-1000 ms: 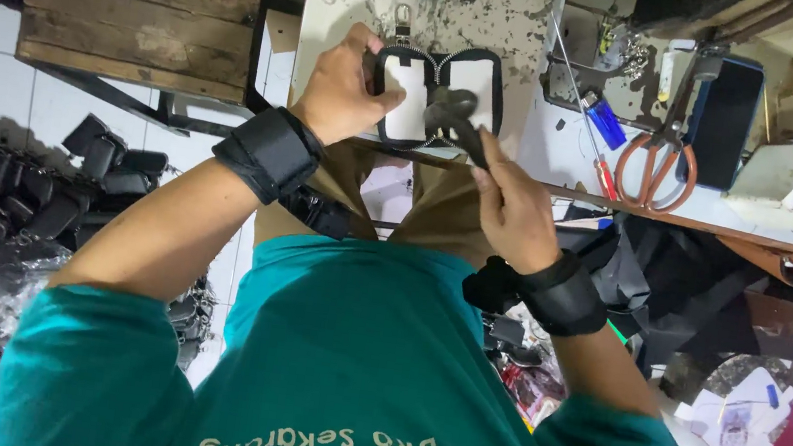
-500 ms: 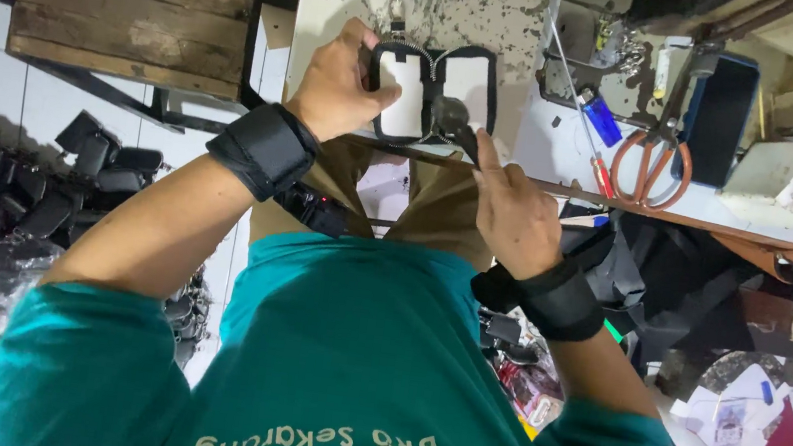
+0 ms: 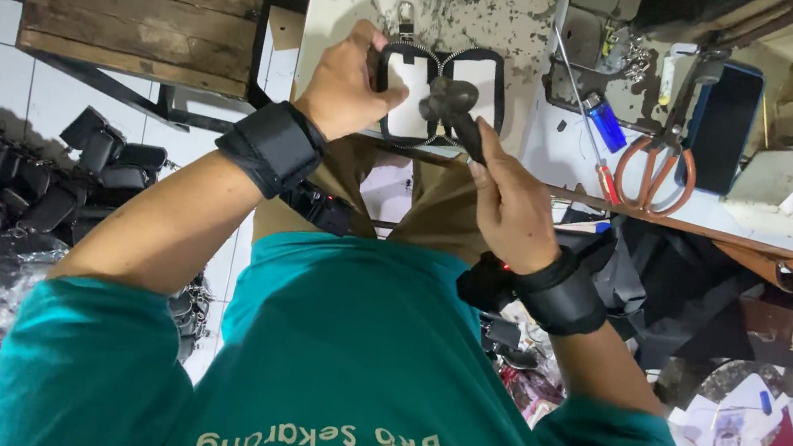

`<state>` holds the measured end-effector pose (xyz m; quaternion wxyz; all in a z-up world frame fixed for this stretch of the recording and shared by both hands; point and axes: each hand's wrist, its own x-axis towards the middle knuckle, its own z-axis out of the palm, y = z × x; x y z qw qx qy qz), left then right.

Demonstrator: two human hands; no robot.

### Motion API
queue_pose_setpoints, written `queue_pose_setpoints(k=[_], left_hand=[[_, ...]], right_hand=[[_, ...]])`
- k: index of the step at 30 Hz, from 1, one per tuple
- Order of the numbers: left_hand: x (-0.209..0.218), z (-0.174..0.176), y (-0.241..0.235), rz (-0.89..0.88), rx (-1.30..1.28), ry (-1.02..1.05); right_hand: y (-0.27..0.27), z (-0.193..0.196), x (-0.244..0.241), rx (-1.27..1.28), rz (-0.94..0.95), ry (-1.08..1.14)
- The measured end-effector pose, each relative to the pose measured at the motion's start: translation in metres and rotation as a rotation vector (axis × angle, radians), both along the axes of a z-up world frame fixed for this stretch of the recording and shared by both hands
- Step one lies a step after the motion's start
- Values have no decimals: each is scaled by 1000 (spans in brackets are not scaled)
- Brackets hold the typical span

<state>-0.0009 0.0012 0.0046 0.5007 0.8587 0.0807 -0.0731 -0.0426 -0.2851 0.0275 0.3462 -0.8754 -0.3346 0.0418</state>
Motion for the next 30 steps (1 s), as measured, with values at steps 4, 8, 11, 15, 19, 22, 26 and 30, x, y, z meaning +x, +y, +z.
queue_pose_setpoints(k=[4,8,11,15,19,22,26,30], left_hand=[[2,1,-1,-14,51,2],[1,3,-1,6,62,26],[-2,6,-2,-4,44,53],[1,0,-2,19,36,-24],[-2,-21,0,34,22,-133],[-2,-23,-2,77,-16,-183],[-11,0,-11,72,-6,-107],[-22,9,-20,96,5,-50]], right_hand=[[-2,-24,6,-175,47,-36],[-7,-31,1,-166,45,-61],[-8,-35,2,-133,68,-74],[-7,-14,14,3,3,71],[-30,-11,21,-23,-191,-67],[-42,11,34,61,-249,-222],[-63,-11,47,-112,-431,-172],[-62,-36,57,-198,-517,-149]])
